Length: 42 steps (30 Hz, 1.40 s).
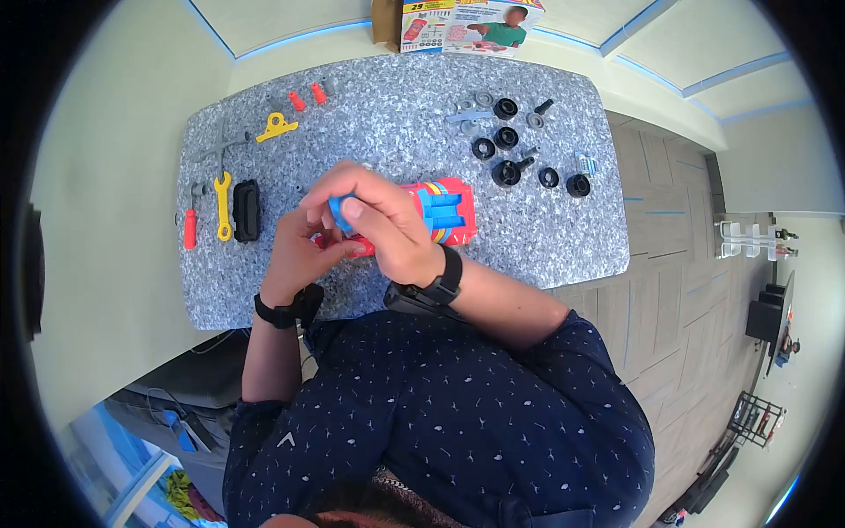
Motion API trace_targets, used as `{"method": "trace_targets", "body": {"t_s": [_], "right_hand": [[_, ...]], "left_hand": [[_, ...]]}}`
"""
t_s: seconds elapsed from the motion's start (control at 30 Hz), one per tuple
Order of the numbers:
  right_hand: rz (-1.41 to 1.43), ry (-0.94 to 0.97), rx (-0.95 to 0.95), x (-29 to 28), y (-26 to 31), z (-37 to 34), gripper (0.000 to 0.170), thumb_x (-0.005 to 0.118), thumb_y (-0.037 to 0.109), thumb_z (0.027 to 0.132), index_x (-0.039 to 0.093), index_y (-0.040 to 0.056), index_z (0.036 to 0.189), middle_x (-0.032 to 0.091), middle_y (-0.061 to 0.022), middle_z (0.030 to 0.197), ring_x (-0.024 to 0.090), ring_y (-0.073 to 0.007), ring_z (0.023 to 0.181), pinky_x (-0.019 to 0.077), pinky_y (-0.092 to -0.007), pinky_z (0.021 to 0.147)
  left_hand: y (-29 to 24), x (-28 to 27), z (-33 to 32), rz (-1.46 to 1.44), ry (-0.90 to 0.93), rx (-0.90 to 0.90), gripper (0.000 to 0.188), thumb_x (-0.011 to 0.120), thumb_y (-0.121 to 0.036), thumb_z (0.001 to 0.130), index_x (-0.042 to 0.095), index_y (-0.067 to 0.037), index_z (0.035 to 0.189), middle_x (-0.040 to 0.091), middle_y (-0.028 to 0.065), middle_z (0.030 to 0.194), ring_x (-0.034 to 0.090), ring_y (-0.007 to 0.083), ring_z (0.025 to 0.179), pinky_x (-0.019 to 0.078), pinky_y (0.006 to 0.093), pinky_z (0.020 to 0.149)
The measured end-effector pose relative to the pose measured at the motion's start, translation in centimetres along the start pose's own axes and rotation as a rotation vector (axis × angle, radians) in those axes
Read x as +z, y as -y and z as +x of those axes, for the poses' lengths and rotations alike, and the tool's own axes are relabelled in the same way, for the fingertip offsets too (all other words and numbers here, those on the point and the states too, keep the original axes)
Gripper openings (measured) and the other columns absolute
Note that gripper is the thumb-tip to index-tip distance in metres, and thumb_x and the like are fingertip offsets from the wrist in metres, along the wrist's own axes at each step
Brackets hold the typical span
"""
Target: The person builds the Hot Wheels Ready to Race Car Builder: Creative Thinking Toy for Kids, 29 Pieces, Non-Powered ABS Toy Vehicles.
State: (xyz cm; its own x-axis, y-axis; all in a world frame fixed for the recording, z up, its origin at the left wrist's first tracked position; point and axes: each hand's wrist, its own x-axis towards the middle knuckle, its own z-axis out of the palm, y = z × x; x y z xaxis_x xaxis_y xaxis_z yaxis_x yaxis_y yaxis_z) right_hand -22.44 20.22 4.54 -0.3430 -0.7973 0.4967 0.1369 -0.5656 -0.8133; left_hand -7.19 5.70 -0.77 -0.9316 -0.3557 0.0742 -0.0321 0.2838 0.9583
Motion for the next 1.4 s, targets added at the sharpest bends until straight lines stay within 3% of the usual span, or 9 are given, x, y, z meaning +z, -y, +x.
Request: {"method": "trace_targets", "body": {"t_s": [0.17, 0.4, 0.6, 0.87, 0.97, 1.07, 1.13, 1.3, 1.4], "right_hand": [[-0.100, 0.050, -0.032, -0.6, -2.3, -0.8, 0.039, 0.048, 0.024, 0.116, 0.070, -0.0042, 0.133, 0.068, -0.0165, 0.119, 0.064, -0.0234, 0.103, 0.0519, -0.0407, 0.098], [-0.354, 0.192, -0.033, -1.6, 0.3, 0.1, 0.043, 0.049, 0.012, 0.110, 0.074, -0.0038, 0.142, 0.072, -0.0198, 0.129, 0.069, -0.0310, 0.119, 0.0514, -0.0438, 0.111], [-0.540, 0.310, -0.009, -2.2, 2.8, 1.3, 0.040, 0.072, -0.003, 0.102, 0.077, 0.0033, 0.141, 0.077, -0.0192, 0.134, 0.074, -0.0377, 0.120, 0.0594, -0.0445, 0.104], [-0.641, 0.225, -0.138, -1.3, 1.6, 0.5, 0.043, 0.091, 0.005, 0.092, 0.083, 0.0058, 0.134, 0.080, -0.0133, 0.132, 0.080, -0.0307, 0.116, 0.0653, -0.0416, 0.097], [-0.576, 0.252, -0.097, -2.3, 1.7, 0.2, 0.044, 0.089, 0.007, 0.094, 0.081, 0.0071, 0.137, 0.078, -0.0148, 0.135, 0.077, -0.0319, 0.121, 0.0634, -0.0413, 0.098], [-0.686, 0.171, -0.041, -2.3, 2.6, -0.1, 0.041, 0.086, 0.005, 0.096, 0.081, 0.0070, 0.137, 0.078, -0.0157, 0.136, 0.077, -0.0329, 0.121, 0.0627, -0.0412, 0.099], [-0.694, 0.139, -0.068, -1.9, 2.6, 0.0, 0.040, 0.087, 0.004, 0.096, 0.082, 0.0066, 0.135, 0.078, -0.0154, 0.137, 0.078, -0.0327, 0.120, 0.0630, -0.0410, 0.098], [-0.429, 0.380, -0.012, -2.7, 2.0, 0.0, 0.043, 0.086, 0.001, 0.097, 0.080, 0.0023, 0.140, 0.076, -0.0185, 0.142, 0.078, -0.0296, 0.121, 0.0635, -0.0423, 0.103], [-0.646, 0.183, -0.055, -1.8, 1.3, -1.1, 0.042, 0.082, 0.000, 0.099, 0.080, 0.0021, 0.141, 0.076, -0.0193, 0.143, 0.079, -0.0303, 0.121, 0.0646, -0.0402, 0.101]], "left_hand": [[-0.7, 0.7, 0.2, -0.221, -0.068, -0.007, 0.030, 0.100, -0.011, 0.088, 0.075, -0.006, 0.104, 0.067, -0.0062, 0.084, 0.057, 0.0021, 0.075, 0.0466, 0.0244, 0.065], [1.4, 1.2, 0.0, -0.327, -0.037, 0.019, 0.021, 0.093, -0.003, 0.094, 0.080, -0.003, 0.111, 0.081, 0.0000, 0.100, 0.074, 0.0059, 0.088, 0.0588, 0.0254, 0.073], [2.4, 0.4, 0.3, -0.269, 0.034, 0.136, 0.025, 0.091, -0.004, 0.097, 0.082, -0.004, 0.120, 0.083, 0.0023, 0.107, 0.076, 0.0074, 0.094, 0.0609, 0.0267, 0.077], [1.4, 1.0, 0.4, -0.432, 0.030, 0.122, 0.021, 0.087, -0.003, 0.098, 0.083, -0.003, 0.119, 0.082, 0.0001, 0.109, 0.074, 0.0064, 0.096, 0.0566, 0.0257, 0.076], [1.4, 0.1, 0.5, -0.159, 0.053, 0.211, 0.024, 0.083, -0.001, 0.099, 0.083, -0.002, 0.123, 0.084, 0.0013, 0.110, 0.075, 0.0077, 0.097, 0.0576, 0.0273, 0.077], [2.9, 0.5, 0.1, -0.326, 0.122, 0.031, 0.026, 0.081, -0.001, 0.100, 0.083, -0.002, 0.126, 0.085, 0.0017, 0.109, 0.078, 0.0104, 0.101, 0.0595, 0.0288, 0.081], [2.9, 1.1, 0.0, -0.395, 0.074, 0.076, 0.023, 0.082, -0.004, 0.101, 0.083, -0.002, 0.124, 0.084, 0.0007, 0.106, 0.076, 0.0089, 0.099, 0.0588, 0.0284, 0.080], [2.1, 0.3, 0.2, -0.217, 0.082, 0.157, 0.020, 0.084, -0.009, 0.102, 0.082, 0.000, 0.120, 0.082, 0.0013, 0.105, 0.074, 0.0078, 0.095, 0.0587, 0.0281, 0.079], [2.5, 0.7, -0.1, -0.358, 0.109, 0.081, 0.021, 0.084, -0.010, 0.102, 0.081, 0.001, 0.120, 0.082, 0.0023, 0.107, 0.074, 0.0082, 0.096, 0.0599, 0.0285, 0.080]]}}
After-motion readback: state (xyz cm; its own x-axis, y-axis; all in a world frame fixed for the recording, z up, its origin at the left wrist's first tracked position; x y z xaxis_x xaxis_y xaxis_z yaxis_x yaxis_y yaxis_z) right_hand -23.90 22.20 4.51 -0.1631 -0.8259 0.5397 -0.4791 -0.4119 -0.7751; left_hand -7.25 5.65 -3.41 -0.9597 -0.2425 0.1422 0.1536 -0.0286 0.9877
